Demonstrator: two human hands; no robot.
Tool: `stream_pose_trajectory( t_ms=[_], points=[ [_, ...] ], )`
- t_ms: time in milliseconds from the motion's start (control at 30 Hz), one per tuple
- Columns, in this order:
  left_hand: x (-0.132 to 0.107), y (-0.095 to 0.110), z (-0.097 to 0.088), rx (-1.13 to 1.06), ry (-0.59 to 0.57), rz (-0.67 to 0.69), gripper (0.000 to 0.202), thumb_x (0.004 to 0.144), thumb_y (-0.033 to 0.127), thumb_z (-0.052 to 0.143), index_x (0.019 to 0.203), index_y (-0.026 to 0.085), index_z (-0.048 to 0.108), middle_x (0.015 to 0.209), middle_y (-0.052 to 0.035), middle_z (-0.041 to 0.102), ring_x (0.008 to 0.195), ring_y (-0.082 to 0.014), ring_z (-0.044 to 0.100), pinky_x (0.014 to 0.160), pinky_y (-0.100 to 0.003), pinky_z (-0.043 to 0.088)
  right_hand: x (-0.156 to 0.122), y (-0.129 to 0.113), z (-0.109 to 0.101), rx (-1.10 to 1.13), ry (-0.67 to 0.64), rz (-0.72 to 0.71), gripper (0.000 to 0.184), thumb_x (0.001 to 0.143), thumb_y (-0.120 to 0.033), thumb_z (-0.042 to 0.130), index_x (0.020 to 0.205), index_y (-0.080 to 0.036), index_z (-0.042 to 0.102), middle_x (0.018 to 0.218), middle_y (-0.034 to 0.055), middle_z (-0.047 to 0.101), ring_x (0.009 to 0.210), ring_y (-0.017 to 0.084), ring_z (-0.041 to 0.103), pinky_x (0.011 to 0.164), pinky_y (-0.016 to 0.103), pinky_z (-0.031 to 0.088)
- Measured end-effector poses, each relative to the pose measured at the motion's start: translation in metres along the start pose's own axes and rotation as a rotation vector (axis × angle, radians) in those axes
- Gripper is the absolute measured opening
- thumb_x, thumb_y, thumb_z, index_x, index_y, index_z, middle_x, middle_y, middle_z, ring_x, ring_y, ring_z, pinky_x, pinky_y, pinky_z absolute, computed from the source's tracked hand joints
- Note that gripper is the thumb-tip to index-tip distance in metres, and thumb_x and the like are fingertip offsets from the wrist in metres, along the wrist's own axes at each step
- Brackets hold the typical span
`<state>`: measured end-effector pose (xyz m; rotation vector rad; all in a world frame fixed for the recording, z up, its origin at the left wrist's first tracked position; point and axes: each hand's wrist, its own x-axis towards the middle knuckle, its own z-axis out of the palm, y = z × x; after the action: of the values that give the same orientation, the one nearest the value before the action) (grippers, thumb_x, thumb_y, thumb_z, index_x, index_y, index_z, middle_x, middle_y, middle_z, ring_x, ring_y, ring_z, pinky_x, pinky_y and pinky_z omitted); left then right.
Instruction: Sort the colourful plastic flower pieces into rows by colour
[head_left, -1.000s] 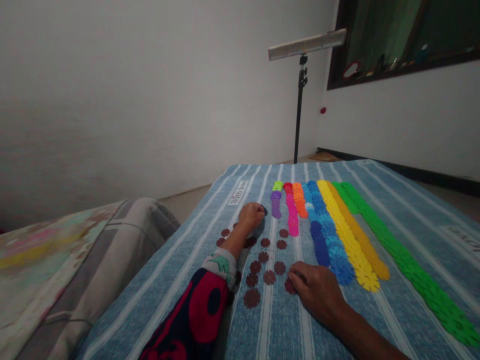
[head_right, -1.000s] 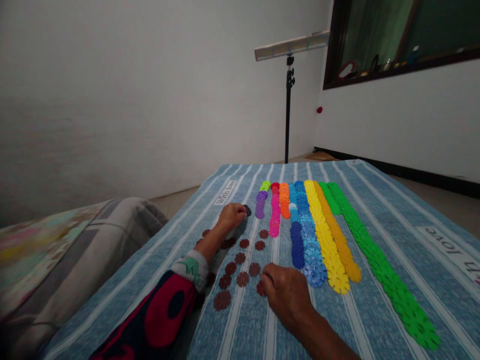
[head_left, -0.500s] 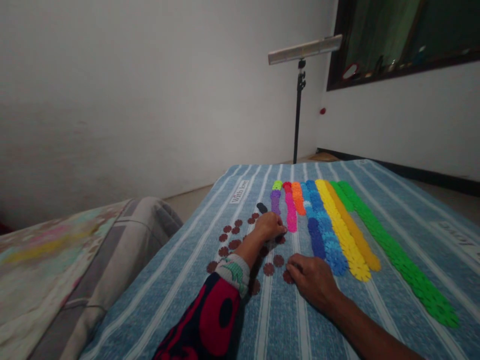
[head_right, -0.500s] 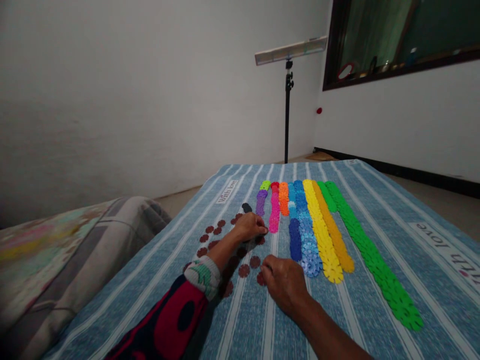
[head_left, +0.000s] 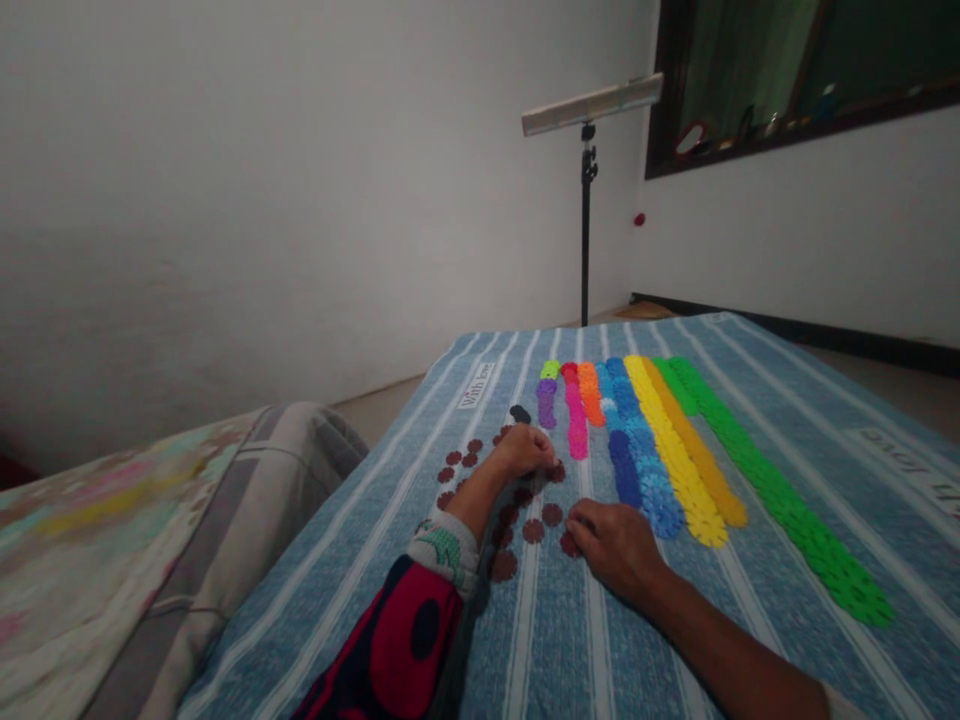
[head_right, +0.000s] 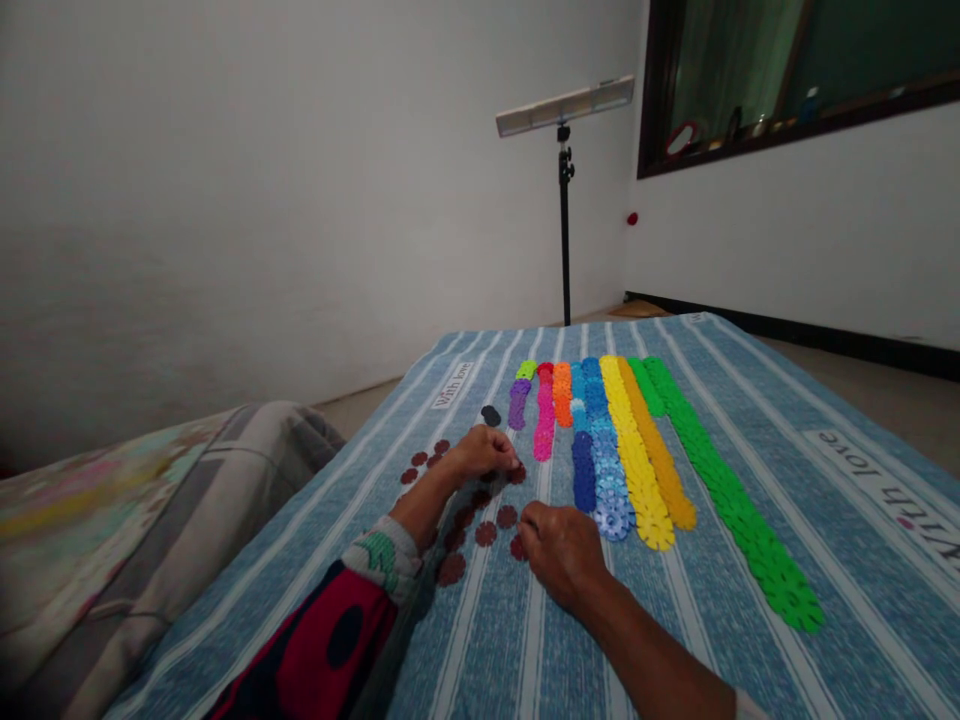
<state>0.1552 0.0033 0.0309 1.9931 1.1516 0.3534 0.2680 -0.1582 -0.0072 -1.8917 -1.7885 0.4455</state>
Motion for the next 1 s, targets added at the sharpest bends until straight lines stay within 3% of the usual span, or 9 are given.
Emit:
stream_pose_trajectory(
  t_ms=[200, 333, 533, 700, 833, 1000],
  points=[
    [-0.003, 0.008, 0.005, 0.406, -0.006, 0.016, 0.008, 0.066, 0.019, 0.068, 0.065, 0.015, 0.075, 0.061, -0.0012, 0.069, 0.065, -0.0124, 0.060, 0.058, -0.019, 0.042, -0.001, -0.003, -0.003, 0.015, -0.008, 0.002, 0.027, 0.091, -0.024, 0.048, 0.073, -0.021, 0.068, 0.078, 0.0016, 0.075, 0.075, 0.015, 0.067, 0.065, 0.024, 0.035],
    [-0.005, 0.011, 0.000, 0.492, -0.019, 0.020, 0.012, 0.067, 0.027, 0.071, 0.072, 0.016, 0.076, 0.061, -0.0001, 0.067, 0.063, -0.0122, 0.059, 0.055, -0.020, 0.038, 0.000, -0.003, -0.002, -0.017, -0.001, -0.002, 0.026, 0.091, -0.025, 0.048, 0.074, -0.021, 0.068, 0.078, 0.0019, 0.074, 0.075, 0.016, 0.067, 0.064, 0.025, 0.033],
    [-0.004, 0.004, 0.002, 0.397, -0.048, 0.015, 0.014, 0.061, 0.027, 0.076, 0.066, 0.015, 0.071, 0.058, 0.0016, 0.063, 0.060, -0.0117, 0.055, 0.053, -0.021, 0.036, 0.000, -0.002, -0.001, -0.026, 0.009, 0.000, 0.026, 0.091, -0.025, 0.048, 0.075, -0.021, 0.069, 0.077, 0.0019, 0.074, 0.075, 0.016, 0.067, 0.063, 0.025, 0.032],
    [-0.005, 0.000, 0.005, 0.118, -0.053, 0.003, 0.015, 0.054, 0.015, 0.073, 0.053, 0.015, 0.057, 0.051, 0.0053, 0.055, 0.053, -0.0082, 0.050, 0.052, -0.019, 0.036, 0.000, -0.003, -0.003, -0.012, -0.008, 0.005, 0.027, 0.091, -0.025, 0.048, 0.074, -0.022, 0.069, 0.078, 0.0015, 0.074, 0.075, 0.016, 0.067, 0.064, 0.025, 0.032],
    [-0.009, -0.006, -0.010, -0.083, -0.011, -0.020, 0.018, 0.053, 0.015, 0.071, 0.053, 0.015, 0.053, 0.047, 0.0076, 0.049, 0.046, -0.0058, 0.044, 0.048, -0.019, 0.033, 0.001, -0.002, -0.003, -0.025, -0.009, 0.012, 0.026, 0.091, -0.027, 0.048, 0.078, -0.022, 0.070, 0.079, 0.0018, 0.075, 0.076, 0.016, 0.067, 0.064, 0.025, 0.032],
    [-0.012, -0.017, -0.034, -0.095, 0.123, -0.129, 0.021, 0.056, 0.014, 0.070, 0.053, 0.016, 0.049, 0.044, 0.0083, 0.046, 0.042, -0.0051, 0.038, 0.045, -0.019, 0.028, 0.001, 0.001, 0.000, -0.026, -0.014, -0.003, 0.026, 0.091, -0.027, 0.048, 0.080, -0.022, 0.070, 0.080, 0.0023, 0.075, 0.076, 0.016, 0.067, 0.064, 0.025, 0.033]
  ],
)
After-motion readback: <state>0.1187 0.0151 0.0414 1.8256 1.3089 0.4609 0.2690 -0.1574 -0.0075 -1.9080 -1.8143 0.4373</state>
